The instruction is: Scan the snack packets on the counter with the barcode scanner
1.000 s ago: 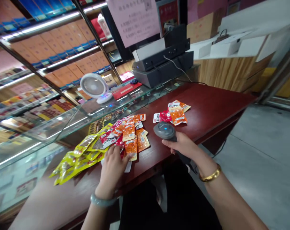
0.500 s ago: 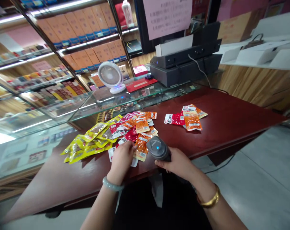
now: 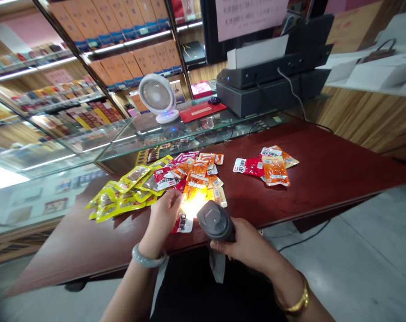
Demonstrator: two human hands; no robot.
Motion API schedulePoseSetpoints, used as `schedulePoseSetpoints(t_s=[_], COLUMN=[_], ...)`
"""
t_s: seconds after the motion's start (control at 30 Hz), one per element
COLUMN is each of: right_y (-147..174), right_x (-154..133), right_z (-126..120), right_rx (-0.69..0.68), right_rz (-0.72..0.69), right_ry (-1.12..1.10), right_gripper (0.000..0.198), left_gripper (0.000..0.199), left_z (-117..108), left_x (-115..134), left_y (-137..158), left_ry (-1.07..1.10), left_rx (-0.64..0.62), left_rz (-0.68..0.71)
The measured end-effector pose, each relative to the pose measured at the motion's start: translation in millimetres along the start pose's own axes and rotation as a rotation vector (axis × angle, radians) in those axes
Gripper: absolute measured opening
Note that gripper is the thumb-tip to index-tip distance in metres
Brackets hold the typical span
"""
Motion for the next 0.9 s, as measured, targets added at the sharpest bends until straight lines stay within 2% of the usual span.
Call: schedulePoseSetpoints(t_s=[0.17, 0.27, 0.33, 0.43, 0.5, 0.57, 0.67, 0.77, 0.9], right_y=[5, 12, 16, 21, 24, 27, 30, 29, 27], right_x=[7, 10, 13, 17, 19, 21, 24, 28, 30], right_z=[-13, -23, -30, -37, -42, -44, -44, -40, -34], right_rx=[0.041, 0.103, 0.144, 0.202, 0.229, 0.243, 0.235, 0.218, 0.193], right_rz=[0.0, 0.013, 0.041, 0.076, 0.07, 0.06, 0.087, 0.116, 0.103], right_ry=[-0.042, -0.054, -0.053, -0.042, -0.02, 0.004, 0.004, 0.012, 0.023], right_gripper=[0.03, 0.031, 0.031, 0.03, 0.029, 0.028, 0.028, 0.031, 0.036], left_gripper=[0.022, 0.022, 0.019, 0.036, 0.045, 0.038, 0.03, 0.034, 0.032], left_z=[16, 47, 72, 94, 89, 74, 50, 37, 35], left_x=[15, 39, 60, 90, 96, 89, 66, 47, 38], left_y=[-13, -28, -38, -44, -40, -32, -19, -15, -17], left_ry=[0.102, 0.24, 0.374, 0.483, 0.33, 0.017, -0.392, -0.546, -0.579], left_rx=[-0.041, -0.136, -0.244, -0.365, -0.32, -0.216, -0.109, -0.09, -0.115], left_rz=[0.018, -0.013, -0.034, 0.059, 0.199, 0.323, 0.372, 0.361, 0.352])
Point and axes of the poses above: each hand's wrist, its own y-axis away from the middle knuckle, its own z-axis out of the palm, x = y × z, the point moved 4 cm from there along -y, towards the middle knuckle, and after that the axes turned 6 degrees about -z, right-handed, at the moved point
